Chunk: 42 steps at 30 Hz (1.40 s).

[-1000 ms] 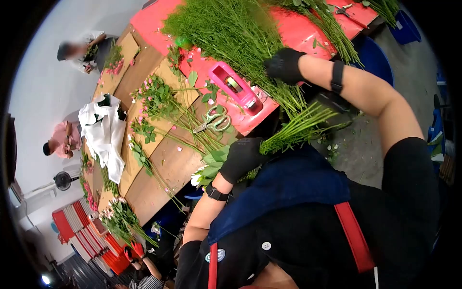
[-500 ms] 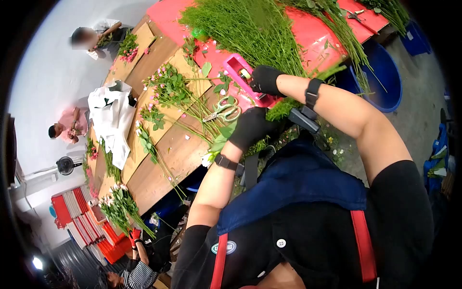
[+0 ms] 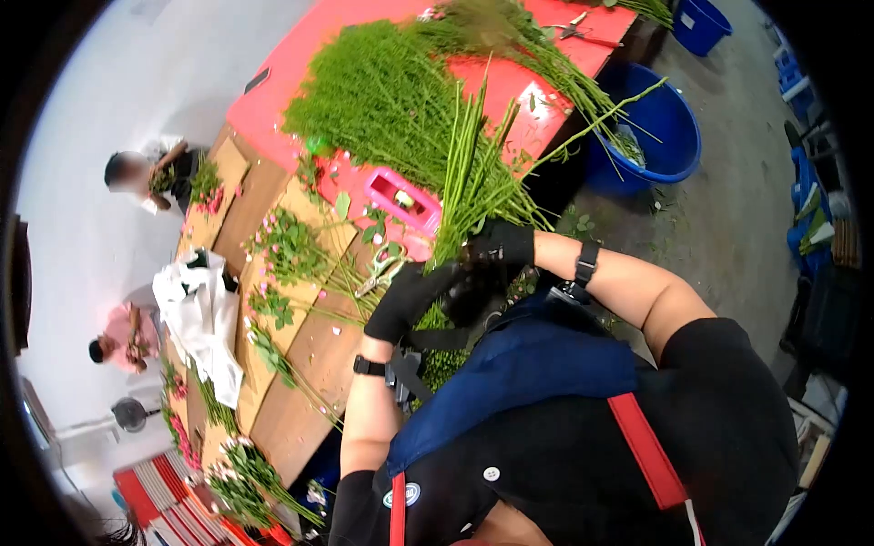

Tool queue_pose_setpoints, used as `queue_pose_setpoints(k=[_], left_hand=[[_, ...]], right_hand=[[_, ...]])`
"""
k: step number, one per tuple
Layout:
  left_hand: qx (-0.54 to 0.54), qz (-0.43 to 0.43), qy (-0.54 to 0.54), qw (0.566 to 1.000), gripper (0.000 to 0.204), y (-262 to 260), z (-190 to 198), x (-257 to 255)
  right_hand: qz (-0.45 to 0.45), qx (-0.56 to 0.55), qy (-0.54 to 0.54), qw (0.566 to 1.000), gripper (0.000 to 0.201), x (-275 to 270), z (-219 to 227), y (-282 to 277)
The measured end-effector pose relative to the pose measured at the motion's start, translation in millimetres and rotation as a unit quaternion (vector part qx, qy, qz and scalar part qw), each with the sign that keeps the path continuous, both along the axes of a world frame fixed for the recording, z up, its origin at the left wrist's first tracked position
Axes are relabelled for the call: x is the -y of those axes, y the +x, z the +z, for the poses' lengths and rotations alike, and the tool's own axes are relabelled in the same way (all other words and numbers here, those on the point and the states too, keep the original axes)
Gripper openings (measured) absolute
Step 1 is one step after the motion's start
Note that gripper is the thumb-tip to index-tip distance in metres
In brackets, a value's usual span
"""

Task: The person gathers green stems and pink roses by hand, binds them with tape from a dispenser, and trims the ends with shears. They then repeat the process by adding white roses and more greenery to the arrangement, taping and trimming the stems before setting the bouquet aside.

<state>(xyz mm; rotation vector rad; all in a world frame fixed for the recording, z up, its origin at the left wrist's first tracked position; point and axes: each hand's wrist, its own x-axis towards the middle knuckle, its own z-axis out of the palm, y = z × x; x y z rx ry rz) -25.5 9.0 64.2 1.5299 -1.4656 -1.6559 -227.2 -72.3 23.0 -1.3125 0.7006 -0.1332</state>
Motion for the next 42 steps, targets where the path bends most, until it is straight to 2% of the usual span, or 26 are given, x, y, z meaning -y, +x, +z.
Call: queue_pose_setpoints(k=[2,4,7,8,9,11,14,15,17,18,21,23,24,25,26,27,28,29,31,32,34,35,37,38,41,42], left_hand=[[0.025,-0.035,0.038,0.998,0.037,-4,10,-1],[-0.009,-0.018,0.011,1.0,0.036,-11,10,-4],[-0.006,-0.013,0.047,0.999,0.033,-17,24,-1],[-0.004,-0.007,0.037,0.999,0.033,-20,23,0],[-0.003,0.0,0.026,1.0,0.033,-22,20,0],[0.033,-0.016,0.0,0.999,0.036,-23,8,-1],[0.239,-0.022,-0.087,0.967,0.038,-25,-17,-4],[0.267,-0.004,-0.125,0.956,0.038,-26,-16,-4],[0.337,0.002,-0.137,0.931,0.038,-24,-18,-2],[0.372,0.003,-0.141,0.917,0.038,-20,-23,-3],[0.41,0.006,-0.226,0.884,0.037,-7,-46,-11],[0.401,0.027,-0.341,0.85,0.034,-3,-65,-21],[0.441,0.009,-0.318,0.839,0.035,-10,-62,-22],[0.48,-0.009,-0.291,0.827,0.036,-19,-53,-22],[0.519,-0.026,-0.261,0.813,0.038,-24,-45,-21],[0.503,-0.041,-0.269,0.82,0.039,-21,-39,-23],[0.48,-0.036,-0.257,0.838,0.038,-19,-34,-25],[0.443,-0.04,-0.276,0.852,0.038,-12,-34,-28],[0.383,-0.052,-0.259,0.885,0.04,0,-24,-34],[0.314,-0.052,-0.256,0.913,0.033,4,-14,-33],[0.151,-0.094,-0.098,0.979,0.037,21,-23,-27],[0.164,-0.149,-0.142,0.965,0.037,28,-22,-29],[0.186,-0.265,-0.23,0.918,0.038,34,-10,-31],[0.145,-0.25,-0.182,0.94,0.039,32,-6,-31],[0.054,-0.219,-0.046,0.973,0.048,25,-15,-37],[0.021,-0.197,-0.06,0.978,0.049,18,-6,-38]], right_hand=[[-0.019,0.101,0.084,0.991,0.029,5,-42,1],[-0.046,0.169,0.137,0.975,0.031,9,-74,9],[-0.082,0.271,0.211,0.936,0.033,15,-92,19],[-0.041,0.258,0.018,0.965,0.034,14,-95,13],[-0.027,0.231,-0.178,0.956,0.034,13,-87,8],[0.081,0.1,-0.388,0.913,0.034,1,-73,0],[0.161,-0.067,-0.344,0.923,0.041,8,-114,8],[0.09,-0.003,-0.411,0.907,0.038,8,-109,11],[0.104,0.019,-0.24,0.965,0.035,5,-120,19],[0.12,0.028,-0.233,0.965,0.033,5,-136,26],[0.146,-0.019,-0.158,0.977,0.025,-1,-76,12],[0.08,0.142,-0.147,0.976,0.021,-12,-72,9],[0.047,0.221,-0.139,0.964,0.019,-19,-67,9],[0.015,0.07,0.037,0.997,0.019,-27,-25,4],[-0.006,0.157,-0.048,0.986,0.018,-30,-43,7],[-0.054,0.087,0.098,0.99,0.018,-33,-12,4],[-0.098,0.011,0.239,0.966,0.018,-36,19,2],[-0.128,0.113,0.176,0.969,0.022,-43,8,4],[-0.064,0.206,-0.025,0.976,0.026,-41,29,-6],[-0.048,0.127,0.182,0.974,0.025,-39,49,-13],[0.07,0.034,0.037,0.996,0.027,-44,49,-27],[0.089,0.015,-0.085,0.992,0.028,-51,37,-28],[0.049,0.057,-0.147,0.986,0.033,-63,5,-31],[0.041,0.056,-0.167,0.983,0.038,-65,-5,-30],[-0.073,0.285,-0.048,0.955,0.053,-63,-24,-12],[-0.038,0.295,-0.053,0.953,0.056,-56,-12,-13]])
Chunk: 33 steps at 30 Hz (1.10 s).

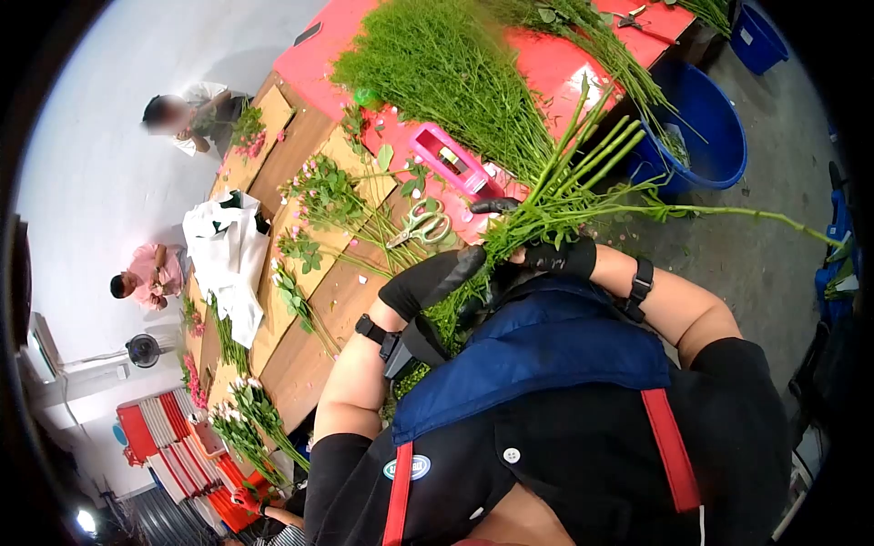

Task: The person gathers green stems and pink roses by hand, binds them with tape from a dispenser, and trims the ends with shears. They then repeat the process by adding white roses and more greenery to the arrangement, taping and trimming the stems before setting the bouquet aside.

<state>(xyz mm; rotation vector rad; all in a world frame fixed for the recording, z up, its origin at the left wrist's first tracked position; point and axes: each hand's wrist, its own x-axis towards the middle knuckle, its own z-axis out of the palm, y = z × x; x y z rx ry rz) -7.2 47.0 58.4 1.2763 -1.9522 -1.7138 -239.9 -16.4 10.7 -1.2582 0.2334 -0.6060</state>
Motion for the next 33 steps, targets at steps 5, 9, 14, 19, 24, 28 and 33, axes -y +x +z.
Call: queue_pose_setpoints(k=[5,9,14,19,24,28,33], left_hand=[[-0.164,0.084,0.137,0.973,0.049,-20,11,3],[-0.195,0.081,0.095,0.973,0.043,-25,5,7],[-0.165,-0.006,0.012,0.986,0.05,-19,-3,13],[-0.173,0.09,0.168,0.966,0.044,-27,-3,26],[-0.189,-0.012,0.144,0.971,0.048,-41,26,45],[-0.13,-0.06,0.046,0.989,0.047,-39,5,53],[-0.092,0.0,0.045,0.995,0.046,-46,36,60]], right_hand=[[0.079,0.006,-0.091,0.993,0.062,19,36,2],[0.049,-0.006,-0.111,0.993,0.061,24,38,7],[-0.006,-0.061,-0.171,0.983,0.06,37,32,-9],[-0.044,-0.127,-0.251,0.959,0.06,31,16,-30],[-0.053,-0.072,-0.121,0.989,0.063,35,26,-36],[-0.017,-0.092,-0.116,0.989,0.046,40,54,-36],[-0.031,-0.168,-0.178,0.969,0.026,36,19,-54]])
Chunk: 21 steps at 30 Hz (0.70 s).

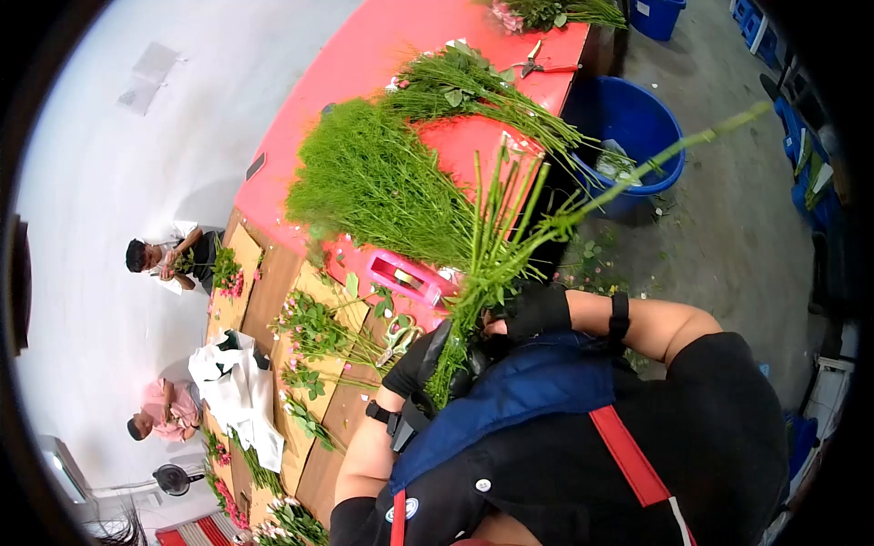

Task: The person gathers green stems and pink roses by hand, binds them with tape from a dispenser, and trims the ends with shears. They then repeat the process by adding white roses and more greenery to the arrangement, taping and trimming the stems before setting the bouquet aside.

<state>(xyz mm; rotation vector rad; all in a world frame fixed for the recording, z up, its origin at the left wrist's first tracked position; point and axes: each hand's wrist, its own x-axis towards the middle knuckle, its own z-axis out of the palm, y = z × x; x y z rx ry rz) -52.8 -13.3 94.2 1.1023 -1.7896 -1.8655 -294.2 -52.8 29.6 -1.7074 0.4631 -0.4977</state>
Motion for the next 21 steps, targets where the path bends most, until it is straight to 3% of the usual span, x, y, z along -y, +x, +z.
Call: queue_pose_setpoints(k=[1,2,3,4,5,6,7,8,11,15,17,18,21], left_hand=[[-0.003,-0.014,-0.044,0.999,0.046,3,-6,3],[-0.011,-0.007,-0.021,1.0,0.047,1,-2,3],[-0.018,0.005,0.006,1.0,0.047,-2,0,3],[-0.025,-0.008,0.043,0.999,0.048,6,-22,5],[-0.058,0.018,0.129,0.99,0.045,-3,-11,6],[-0.089,0.051,0.213,0.972,0.043,-12,-1,7],[-0.093,0.001,0.088,0.992,0.042,-17,4,8],[-0.064,0.001,0.079,0.995,0.041,-18,-6,11],[-0.023,0.003,-0.08,0.997,0.039,-25,-16,10],[0.024,0.004,-0.122,0.992,0.041,-14,-36,-3],[0.01,-0.03,-0.117,0.993,0.038,-13,-31,1],[0.01,-0.04,-0.117,0.992,0.038,-13,-32,2],[0.031,-0.021,-0.109,0.993,0.037,-9,-52,-4]], right_hand=[[0.012,-0.031,-0.101,0.994,0.024,1,-25,0],[-0.017,-0.065,-0.06,0.996,0.021,-2,-21,-2],[-0.068,-0.05,-0.001,0.996,0.021,1,-9,-1],[-0.093,0.044,0.129,0.986,0.023,4,18,4],[-0.117,0.145,0.249,0.95,0.027,7,45,9],[-0.115,0.172,0.28,0.938,0.028,14,51,11],[-0.088,0.157,0.261,0.948,0.028,19,48,12],[-0.059,0.139,0.233,0.961,0.028,22,44,13],[0.01,0.09,0.181,0.979,0.03,26,39,8],[0.093,-0.007,0.151,0.984,0.032,23,36,-4],[0.111,-0.063,0.115,0.985,0.042,23,-15,1],[0.052,0.009,0.263,0.963,0.045,18,-15,-4],[-0.004,-0.03,0.119,0.992,0.041,14,-5,-2]])
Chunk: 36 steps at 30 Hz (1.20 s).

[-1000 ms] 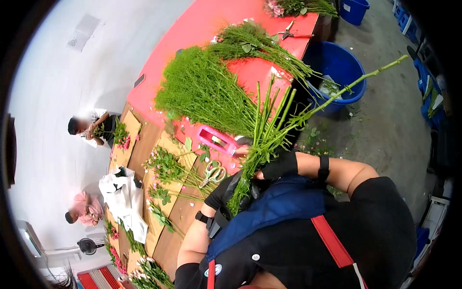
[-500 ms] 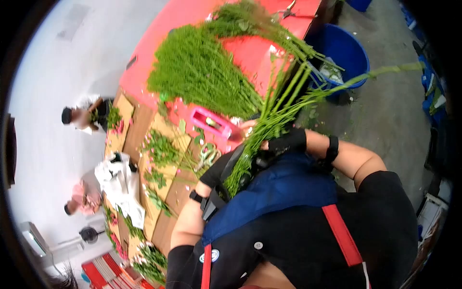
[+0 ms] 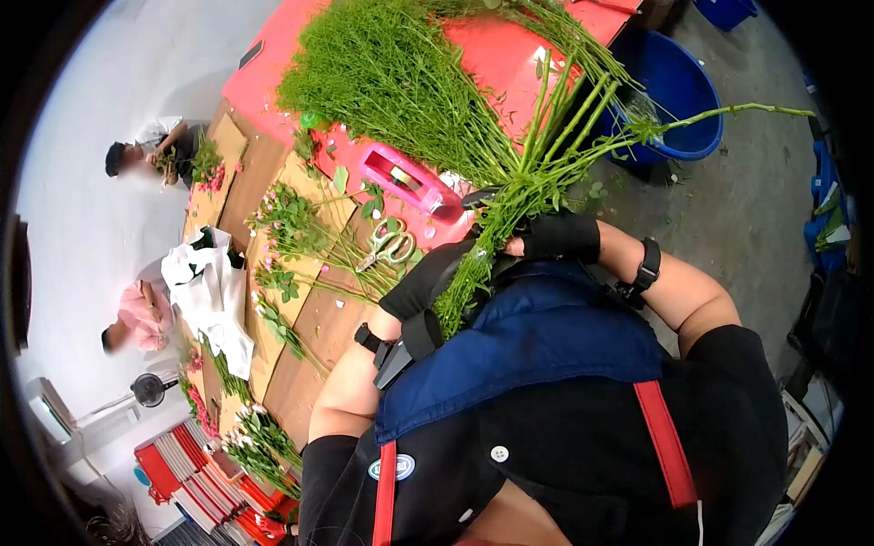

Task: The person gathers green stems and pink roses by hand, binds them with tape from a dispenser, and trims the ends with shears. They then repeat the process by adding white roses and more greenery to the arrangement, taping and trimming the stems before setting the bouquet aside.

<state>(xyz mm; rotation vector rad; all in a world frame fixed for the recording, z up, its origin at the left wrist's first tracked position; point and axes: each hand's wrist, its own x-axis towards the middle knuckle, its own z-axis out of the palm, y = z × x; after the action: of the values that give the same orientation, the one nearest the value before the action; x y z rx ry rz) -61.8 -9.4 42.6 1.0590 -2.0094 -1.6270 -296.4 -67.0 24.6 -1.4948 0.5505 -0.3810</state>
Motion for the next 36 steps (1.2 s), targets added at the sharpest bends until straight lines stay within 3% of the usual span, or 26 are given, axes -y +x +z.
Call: queue_pose_setpoints(k=[5,8,9,12,15,16,18,19,22,23,26,27,29,30,31,34,35,36], left_hand=[[-0.02,0.03,0.025,0.999,0.04,-1,-3,-7],[-0.029,0.006,0.031,0.999,0.041,-5,14,-5],[-0.026,-0.012,0.04,0.999,0.041,-5,20,-4],[-0.019,0.002,-0.014,1.0,0.044,0,1,-10],[-0.122,0.137,0.085,0.979,0.047,-14,14,-13],[-0.137,0.156,0.091,0.974,0.048,-16,13,-14],[-0.108,0.117,0.028,0.987,0.051,-4,-16,-18],[-0.103,0.108,0.075,0.986,0.049,-9,2,-14],[-0.085,0.079,0.215,0.97,0.049,-24,64,-8],[-0.099,0.094,0.276,0.951,0.05,-17,41,-10],[-0.047,0.128,0.264,0.955,0.045,-20,49,-4],[-0.03,0.145,0.193,0.97,0.04,-24,44,-4],[0.135,0.155,-0.021,0.978,0.045,-29,41,2],[0.213,0.156,-0.132,0.956,0.047,-33,41,7],[0.259,0.168,-0.226,0.924,0.049,-37,42,8],[0.393,0.099,-0.25,0.879,0.049,-47,56,32],[0.387,0.112,-0.335,0.852,0.046,-48,52,38],[0.4,0.081,-0.349,0.844,0.046,-50,53,47]], right_hand=[[0.02,0.003,-0.036,0.999,0.045,-10,3,6],[0.04,0.013,0.268,0.963,0.037,-16,-13,6],[0.003,0.015,0.186,0.982,0.036,-19,-20,14],[0.003,0.042,0.037,0.998,0.044,-19,-25,8],[-0.002,0.018,-0.2,0.98,0.047,-8,-31,1],[0.028,-0.028,-0.186,0.982,0.046,-5,-28,1],[0.084,-0.118,-0.154,0.977,0.046,-2,-17,2],[0.095,-0.1,-0.13,0.982,0.044,-3,-26,-1],[-0.004,-0.023,-0.185,0.983,0.041,-10,-29,-2],[-0.055,-0.025,-0.05,0.997,0.032,-16,-25,0],[-0.046,-0.083,0.047,0.994,0.025,-25,7,-7],[-0.069,-0.075,0.033,0.994,0.027,-27,12,-4],[-0.102,-0.099,0.142,0.98,0.03,-22,25,-1],[-0.119,-0.11,0.194,0.968,0.032,-19,30,-3],[-0.139,-0.031,0.263,0.954,0.036,-23,24,-2],[-0.128,0.147,0.532,0.824,0.036,-15,45,-14],[-0.135,0.136,0.465,0.864,0.036,-16,64,-29],[-0.12,0.079,0.339,0.93,0.036,-10,76,-44]])
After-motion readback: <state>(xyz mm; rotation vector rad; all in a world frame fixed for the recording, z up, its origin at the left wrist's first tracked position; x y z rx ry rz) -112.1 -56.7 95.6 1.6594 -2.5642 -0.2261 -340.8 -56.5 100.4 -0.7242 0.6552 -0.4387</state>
